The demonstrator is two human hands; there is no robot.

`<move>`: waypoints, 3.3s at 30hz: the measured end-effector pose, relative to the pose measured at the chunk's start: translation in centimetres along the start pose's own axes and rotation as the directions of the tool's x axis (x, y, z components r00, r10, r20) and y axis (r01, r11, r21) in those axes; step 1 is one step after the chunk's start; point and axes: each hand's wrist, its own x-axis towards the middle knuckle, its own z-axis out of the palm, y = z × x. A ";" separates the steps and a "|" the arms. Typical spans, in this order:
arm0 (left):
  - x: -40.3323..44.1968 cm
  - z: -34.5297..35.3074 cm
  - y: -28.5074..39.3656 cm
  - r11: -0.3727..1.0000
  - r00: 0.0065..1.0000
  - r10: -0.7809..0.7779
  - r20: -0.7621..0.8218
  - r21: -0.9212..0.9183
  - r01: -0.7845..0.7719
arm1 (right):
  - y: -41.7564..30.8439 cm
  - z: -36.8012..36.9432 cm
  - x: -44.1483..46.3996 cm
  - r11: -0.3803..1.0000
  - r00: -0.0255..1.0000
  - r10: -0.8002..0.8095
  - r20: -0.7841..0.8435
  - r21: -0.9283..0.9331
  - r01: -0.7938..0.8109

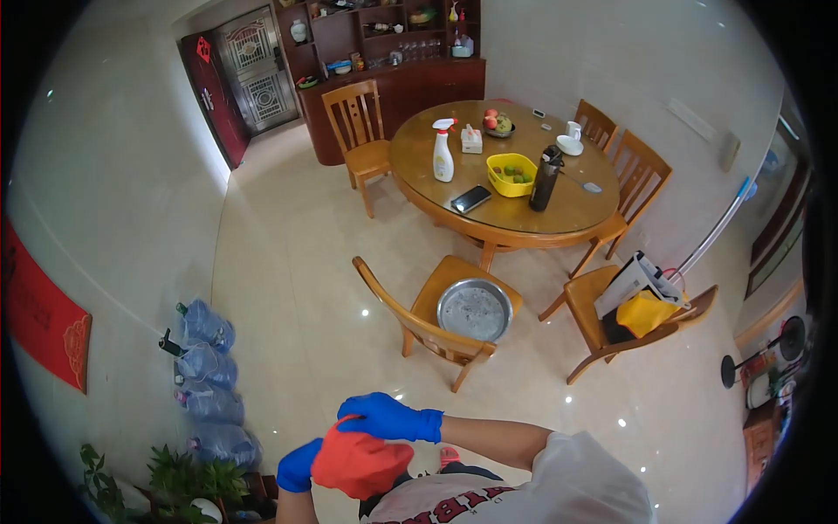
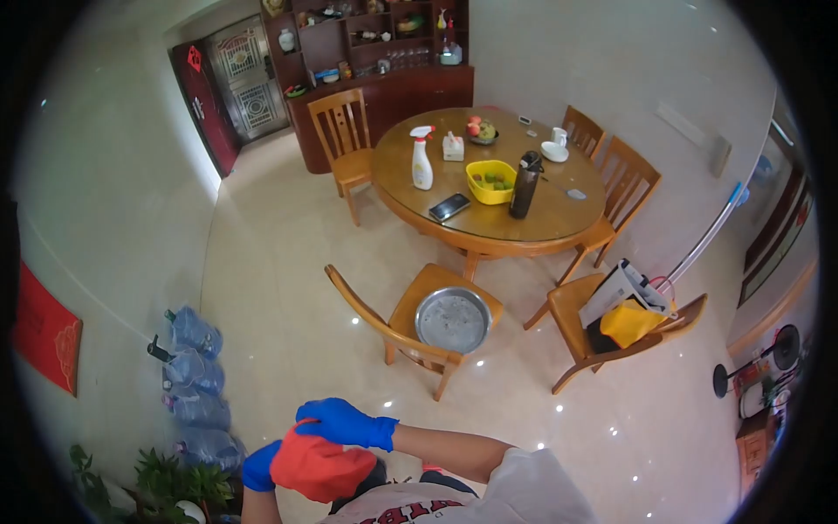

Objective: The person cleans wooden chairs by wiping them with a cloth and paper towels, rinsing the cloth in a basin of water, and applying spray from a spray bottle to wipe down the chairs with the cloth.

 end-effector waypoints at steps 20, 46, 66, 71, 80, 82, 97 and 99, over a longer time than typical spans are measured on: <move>27.7 -41.6 18.1 0.357 0.763 0.646 0.030 0.872 -0.336 | 23.7 -44.9 26.6 0.843 0.151 0.013 -0.988 -0.070 -0.533; 61.2 -59.4 23.4 0.625 0.822 0.548 0.154 0.577 -0.525 | 31.3 -61.3 46.2 0.901 0.251 -0.073 -0.965 -0.172 -0.398; 64.4 -62.7 15.8 0.781 0.948 0.258 0.185 -0.617 -0.092 | 28.1 -35.9 58.4 0.927 0.652 0.316 -0.689 0.077 -0.367; 64.8 -63.3 14.9 0.663 0.954 0.136 0.268 -0.740 0.113 | 28.0 -35.4 59.0 0.938 0.652 0.288 -0.701 0.069 -0.340; 65.8 -63.7 15.5 0.889 0.857 0.409 0.313 -0.350 -0.296 | 28.8 -35.3 58.3 0.950 0.668 0.282 -0.689 0.101 -0.297; 66.2 -62.9 17.1 0.848 0.759 0.522 0.388 -0.144 -0.510 | 29.3 -35.8 57.2 0.974 0.721 0.143 -0.678 -0.032 -0.223; 64.1 -58.5 15.8 0.663 0.942 -0.205 0.265 -0.670 0.333 | 30.0 -60.7 42.4 0.980 -0.255 -0.141 -0.957 -0.099 -0.171; 63.7 -59.7 13.5 0.774 0.961 -0.182 0.207 -0.573 0.270 | 31.8 -63.1 40.8 0.970 -0.290 -0.182 -0.940 -0.122 -0.212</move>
